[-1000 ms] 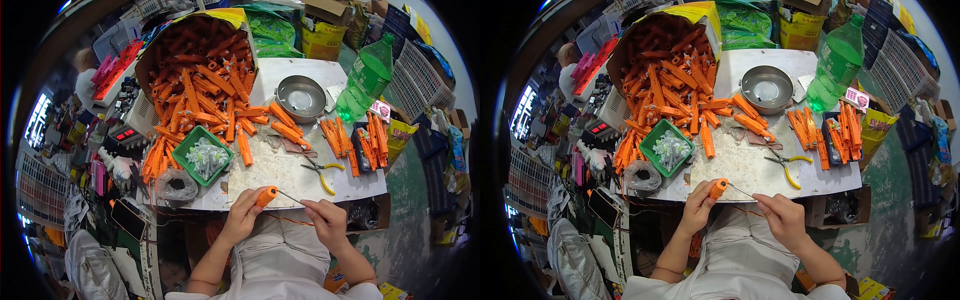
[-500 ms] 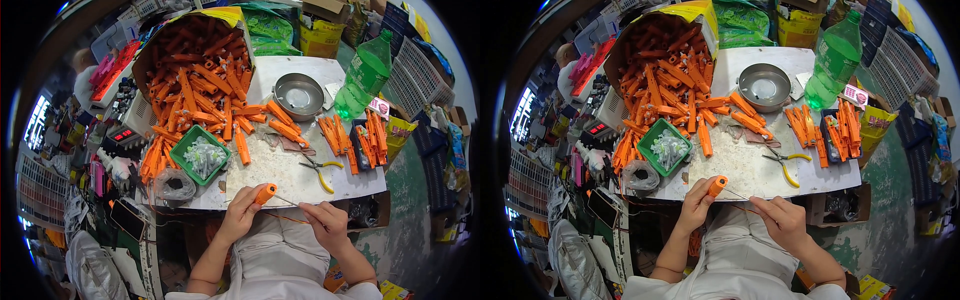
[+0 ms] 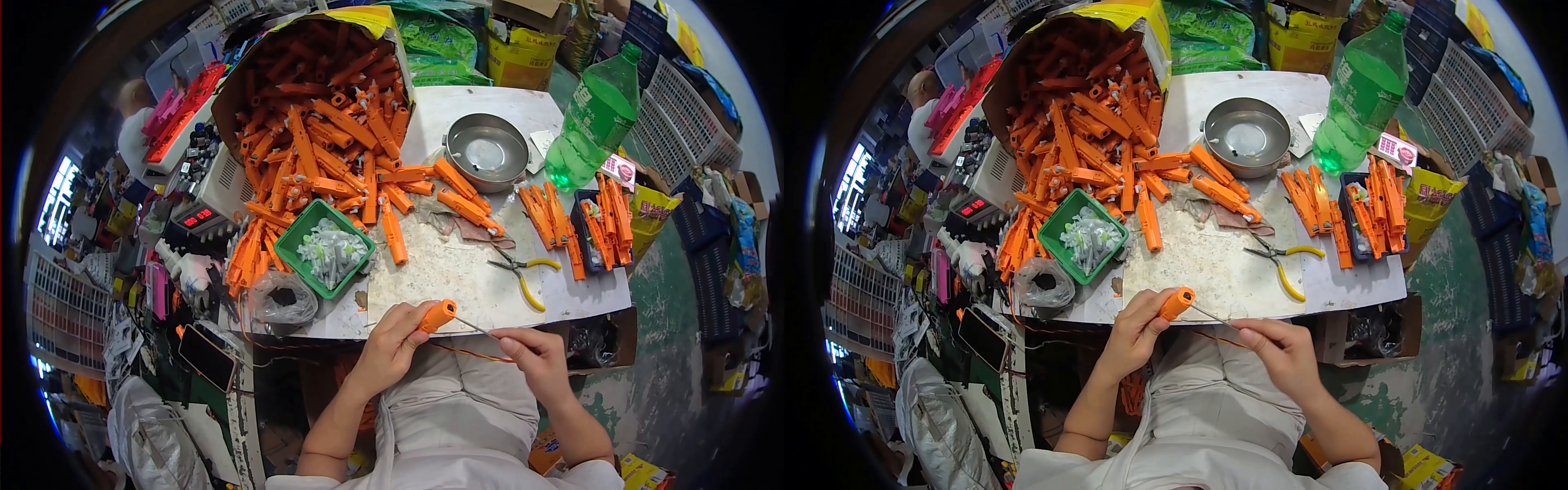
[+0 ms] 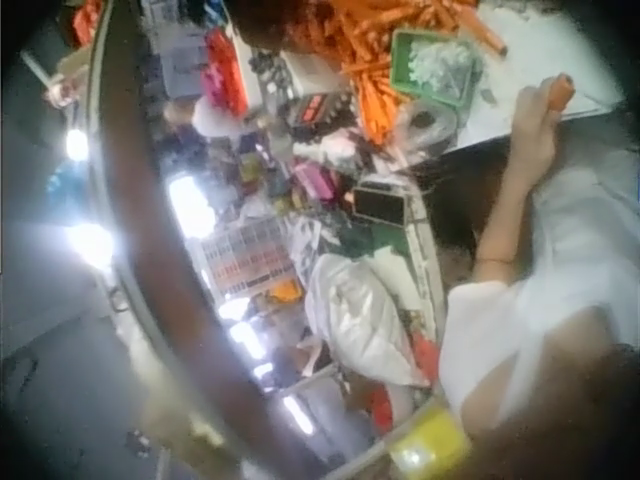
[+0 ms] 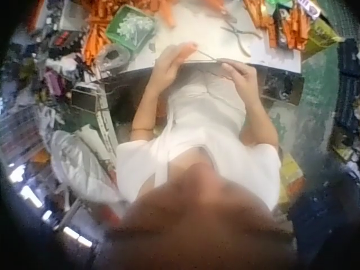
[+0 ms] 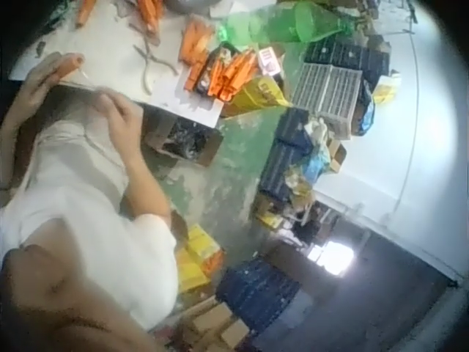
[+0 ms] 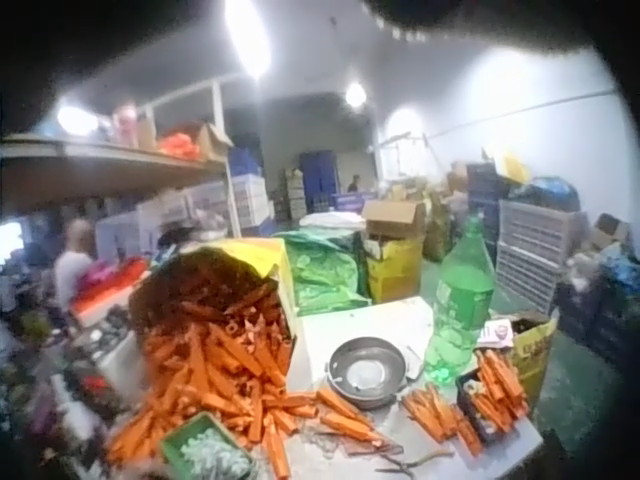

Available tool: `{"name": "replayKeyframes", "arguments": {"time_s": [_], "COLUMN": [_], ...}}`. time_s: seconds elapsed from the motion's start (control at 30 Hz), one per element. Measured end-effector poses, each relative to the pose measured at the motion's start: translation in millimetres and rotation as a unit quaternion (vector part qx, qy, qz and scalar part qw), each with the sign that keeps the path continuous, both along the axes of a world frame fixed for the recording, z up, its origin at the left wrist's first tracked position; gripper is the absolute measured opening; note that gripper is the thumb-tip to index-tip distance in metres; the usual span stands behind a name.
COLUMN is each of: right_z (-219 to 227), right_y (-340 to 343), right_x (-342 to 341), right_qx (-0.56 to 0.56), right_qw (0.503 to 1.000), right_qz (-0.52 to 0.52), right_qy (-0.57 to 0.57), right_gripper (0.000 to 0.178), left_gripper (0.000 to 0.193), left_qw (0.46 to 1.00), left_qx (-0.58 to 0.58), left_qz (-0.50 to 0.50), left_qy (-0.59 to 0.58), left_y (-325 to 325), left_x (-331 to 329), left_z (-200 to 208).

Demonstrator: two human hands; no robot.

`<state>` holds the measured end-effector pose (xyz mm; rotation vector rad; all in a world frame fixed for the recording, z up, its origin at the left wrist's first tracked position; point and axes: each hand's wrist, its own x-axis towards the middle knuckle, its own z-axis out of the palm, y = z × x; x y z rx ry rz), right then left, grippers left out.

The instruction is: The person assembles a plastic toy gun by fitting toy components, springs, and screws into the plastic housing. The person uses pliers and a screwdriver to secure the internal parts.

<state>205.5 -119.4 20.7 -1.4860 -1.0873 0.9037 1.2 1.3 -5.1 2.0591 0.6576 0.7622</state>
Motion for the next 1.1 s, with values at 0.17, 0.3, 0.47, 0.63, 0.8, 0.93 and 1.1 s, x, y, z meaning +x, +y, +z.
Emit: {"name": "replayKeyframes", "arguments": {"time_s": [0.17, 0.3, 0.47, 0.63, 0.8, 0.93, 1.1], "right_z": [-2, 6, 5, 14, 14, 5, -13], "right_y": [1, 1, 4, 3, 2, 4, 0], "right_x": [10, 4, -2, 0, 4, 12, 19], "right_qx": [0.008, 0.018, 0.009, -0.053, -0.052, -0.118, -0.138], "right_qw": [0.995, 0.991, 0.993, 0.986, 0.988, 0.984, 0.979], "right_qz": [0.024, 0.051, 0.081, 0.105, 0.109, 0.130, 0.135], "right_qy": [-0.094, -0.125, -0.081, -0.115, -0.094, 0.001, 0.059], "right_gripper": [0.018, 0.022, 0.021, 0.021, 0.022, 0.024, 0.024], "left_gripper": [0.041, 0.051, 0.055, 0.056, 0.055, 0.055, 0.047], "left_qw": [0.982, 0.908, 0.873, 0.869, 0.882, 0.891, 0.913], "left_qx": [-0.188, -0.408, -0.472, -0.473, -0.448, -0.429, -0.401], "left_qz": [0.000, 0.000, -0.018, -0.004, -0.005, -0.001, -0.026], "left_qy": [-0.036, -0.099, -0.125, -0.147, -0.145, -0.147, -0.072], "left_y": [-3, -4, -9, -9, -9, -10, -11], "left_x": [1, 3, 9, 10, 12, 12, 9], "left_z": [-11, -14, -6, -11, -13, -15, -19]}}
